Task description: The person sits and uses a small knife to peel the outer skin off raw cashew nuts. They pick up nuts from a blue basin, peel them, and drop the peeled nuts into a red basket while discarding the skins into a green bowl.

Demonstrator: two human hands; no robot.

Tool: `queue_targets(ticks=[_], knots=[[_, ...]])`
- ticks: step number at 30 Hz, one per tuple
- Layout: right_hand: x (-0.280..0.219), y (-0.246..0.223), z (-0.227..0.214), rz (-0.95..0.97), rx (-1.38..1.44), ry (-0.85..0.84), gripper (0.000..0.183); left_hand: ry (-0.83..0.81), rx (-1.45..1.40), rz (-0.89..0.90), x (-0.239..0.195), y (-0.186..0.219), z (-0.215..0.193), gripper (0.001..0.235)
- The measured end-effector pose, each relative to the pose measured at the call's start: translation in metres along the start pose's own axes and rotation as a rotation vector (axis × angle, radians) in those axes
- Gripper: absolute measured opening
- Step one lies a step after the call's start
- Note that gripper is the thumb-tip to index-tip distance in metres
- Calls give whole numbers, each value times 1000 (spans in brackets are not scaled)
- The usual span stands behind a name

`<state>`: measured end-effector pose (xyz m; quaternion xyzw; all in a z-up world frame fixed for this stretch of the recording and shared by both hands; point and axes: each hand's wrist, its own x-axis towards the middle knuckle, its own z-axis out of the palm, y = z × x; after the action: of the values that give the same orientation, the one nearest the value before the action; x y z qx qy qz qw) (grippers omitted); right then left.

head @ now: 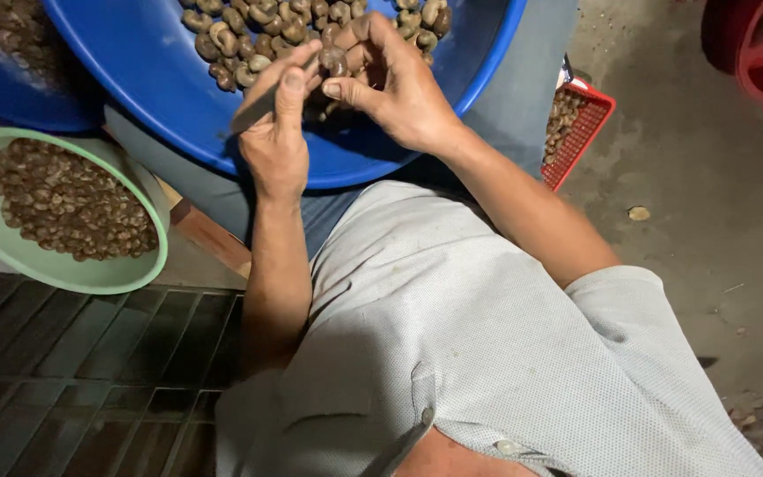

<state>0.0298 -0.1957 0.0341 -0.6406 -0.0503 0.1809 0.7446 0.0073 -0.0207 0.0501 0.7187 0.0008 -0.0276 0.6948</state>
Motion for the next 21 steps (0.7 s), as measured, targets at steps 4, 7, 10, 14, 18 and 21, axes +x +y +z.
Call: queue_targets(ticks=[4, 7, 10, 14, 18, 21], knots=[[0, 1, 0, 11, -26, 18, 29, -100, 54, 35, 1, 3, -4, 30], [1, 2, 1, 1, -53, 19, 30, -33, 84, 32, 1, -3, -1, 30], [1, -3, 1, 5, -96, 23, 31, -51, 63, 13, 1, 4, -1, 34], [1, -10, 3, -1, -210, 34, 31, -118, 51, 2, -1, 2, -3, 32], [0, -3, 5, 55, -154, 30, 36, -43, 23, -20, -1, -3, -4, 32], [0, -7, 6, 52, -112, 41, 34, -52, 37, 12, 0, -1, -2, 27]])
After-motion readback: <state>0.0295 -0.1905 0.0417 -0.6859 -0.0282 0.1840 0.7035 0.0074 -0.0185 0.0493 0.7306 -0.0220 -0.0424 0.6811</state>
